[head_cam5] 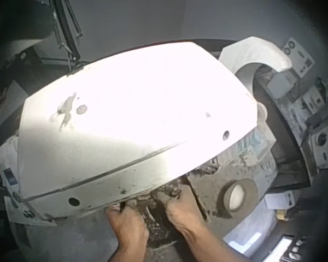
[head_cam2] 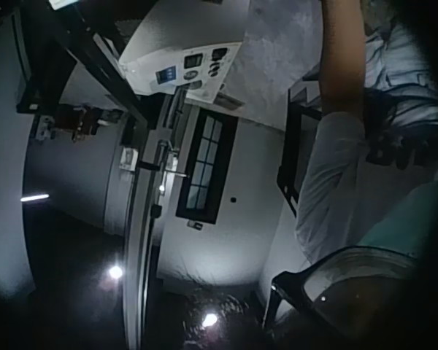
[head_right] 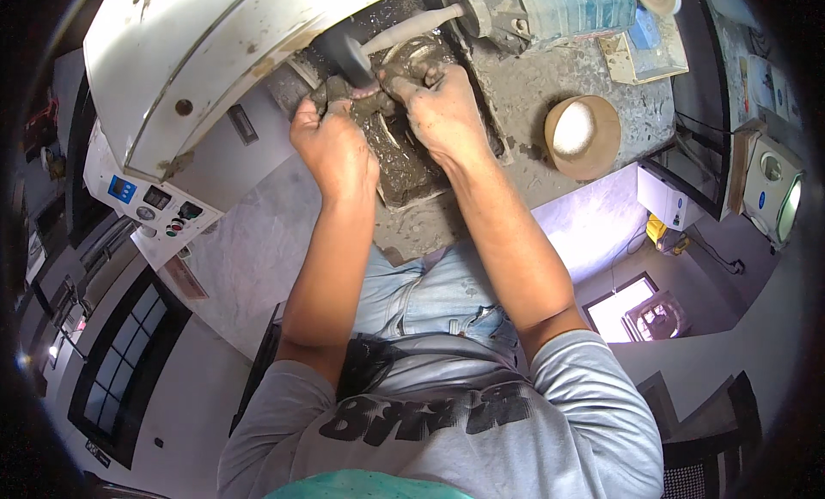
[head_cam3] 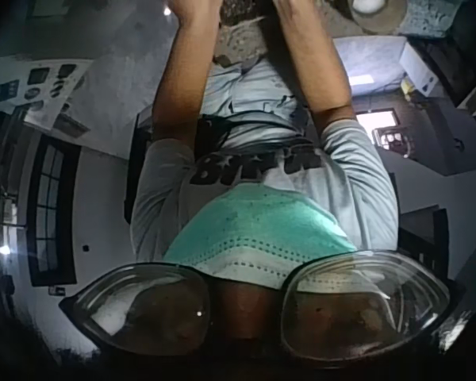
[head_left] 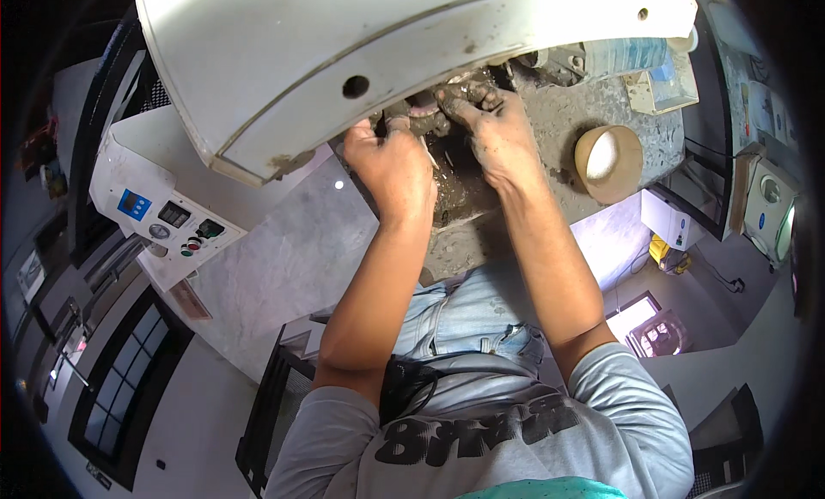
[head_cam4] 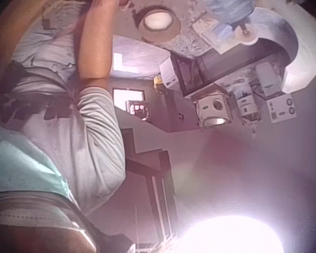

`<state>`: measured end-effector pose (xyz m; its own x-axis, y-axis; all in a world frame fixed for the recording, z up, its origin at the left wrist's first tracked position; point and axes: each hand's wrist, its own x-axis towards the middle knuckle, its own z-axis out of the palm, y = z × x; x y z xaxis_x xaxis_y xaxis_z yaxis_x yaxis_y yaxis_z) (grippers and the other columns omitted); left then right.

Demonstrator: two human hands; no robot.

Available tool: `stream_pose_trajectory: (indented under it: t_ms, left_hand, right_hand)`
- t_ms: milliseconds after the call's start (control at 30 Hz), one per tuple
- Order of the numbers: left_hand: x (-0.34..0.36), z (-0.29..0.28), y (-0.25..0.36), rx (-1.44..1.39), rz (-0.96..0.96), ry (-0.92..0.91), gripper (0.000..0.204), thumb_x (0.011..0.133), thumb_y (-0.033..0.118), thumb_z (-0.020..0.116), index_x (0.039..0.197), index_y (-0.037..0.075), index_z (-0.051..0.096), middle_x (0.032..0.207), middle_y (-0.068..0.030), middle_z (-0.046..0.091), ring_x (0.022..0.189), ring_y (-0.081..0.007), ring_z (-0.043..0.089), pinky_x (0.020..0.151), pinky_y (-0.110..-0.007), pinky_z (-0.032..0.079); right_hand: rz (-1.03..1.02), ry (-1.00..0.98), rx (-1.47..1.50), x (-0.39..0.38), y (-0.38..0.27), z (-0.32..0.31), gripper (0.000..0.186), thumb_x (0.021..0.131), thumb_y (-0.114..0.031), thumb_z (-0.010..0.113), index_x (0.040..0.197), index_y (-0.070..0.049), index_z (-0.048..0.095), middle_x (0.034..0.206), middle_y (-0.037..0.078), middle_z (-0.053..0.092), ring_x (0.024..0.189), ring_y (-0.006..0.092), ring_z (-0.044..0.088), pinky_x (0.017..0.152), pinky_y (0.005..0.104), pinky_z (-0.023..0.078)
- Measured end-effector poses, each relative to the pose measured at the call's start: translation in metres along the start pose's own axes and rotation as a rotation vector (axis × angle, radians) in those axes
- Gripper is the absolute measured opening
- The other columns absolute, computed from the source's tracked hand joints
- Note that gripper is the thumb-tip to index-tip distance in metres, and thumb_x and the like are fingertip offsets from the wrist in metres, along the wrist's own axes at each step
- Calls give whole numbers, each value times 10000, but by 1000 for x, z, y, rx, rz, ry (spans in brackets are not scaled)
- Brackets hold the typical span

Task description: The person uses a polishing machine to polish a pink dental prosthetic, holding and rotating the piece against the moving brush while water flows over it.

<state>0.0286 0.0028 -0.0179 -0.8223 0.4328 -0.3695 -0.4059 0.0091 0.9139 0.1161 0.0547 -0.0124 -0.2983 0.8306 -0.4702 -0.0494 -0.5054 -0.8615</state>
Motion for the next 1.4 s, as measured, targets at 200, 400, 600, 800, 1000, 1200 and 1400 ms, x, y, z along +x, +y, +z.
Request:
stream_pose_trajectory:
  t_ms: [200,400,600,800,1000,1200,1400]
  left_hand:
    - [-21,-40,11,16,-24,-249,332,831,-191,459,1120,-84,580,1027,-124,663,896,-155,650,811,-267,516]
    - [-35,-50,22,-105,-29,-359,326,869,-155,527,1184,-77,554,1066,-86,657,945,-116,631,848,-252,497]
    - [-35,-53,18,-178,-71,-434,339,883,-147,518,1213,-72,545,1119,-82,639,997,-118,617,863,-240,489]
    - [-30,-56,19,-208,-217,-444,436,873,-172,486,1302,-92,477,1220,-150,610,1097,-203,617,976,-320,478]
    - [-22,-54,11,-185,-210,-419,336,915,-110,535,1245,-53,532,1151,-91,637,1010,-130,618,878,-251,485]
    - [-19,-51,3,-157,-238,-433,360,884,-135,545,1238,-75,534,1172,-147,639,1060,-203,633,958,-327,493]
    - [-21,-44,-17,-173,-193,-382,417,815,-205,432,1189,-67,555,1127,-137,650,1003,-187,643,893,-301,509]
  right_hand:
    - [-16,-95,-393,-21,0,-24,276,855,-109,644,1059,75,677,954,142,715,887,206,674,835,313,514]
    - [-459,-132,-1070,5,22,-30,631,787,-173,698,1328,74,486,1386,322,459,1265,476,468,1086,473,382]
    - [-530,-539,-1164,-18,53,-29,470,800,-135,658,1220,60,577,1395,289,447,1273,453,456,1094,465,379]
    - [-403,-654,-1203,-71,28,-38,253,850,-137,596,1034,33,631,1126,218,578,1045,383,566,948,455,461]
    - [-237,-759,-1034,-61,-17,-47,224,856,-136,584,949,49,670,949,201,654,900,359,642,850,412,508]
    - [-284,-501,-463,-60,-45,-55,193,799,-35,601,943,77,663,991,189,680,865,266,669,781,348,518]
    - [-804,-432,-952,-47,-33,-34,306,747,-33,602,1040,53,630,1052,267,659,906,429,664,841,419,548]
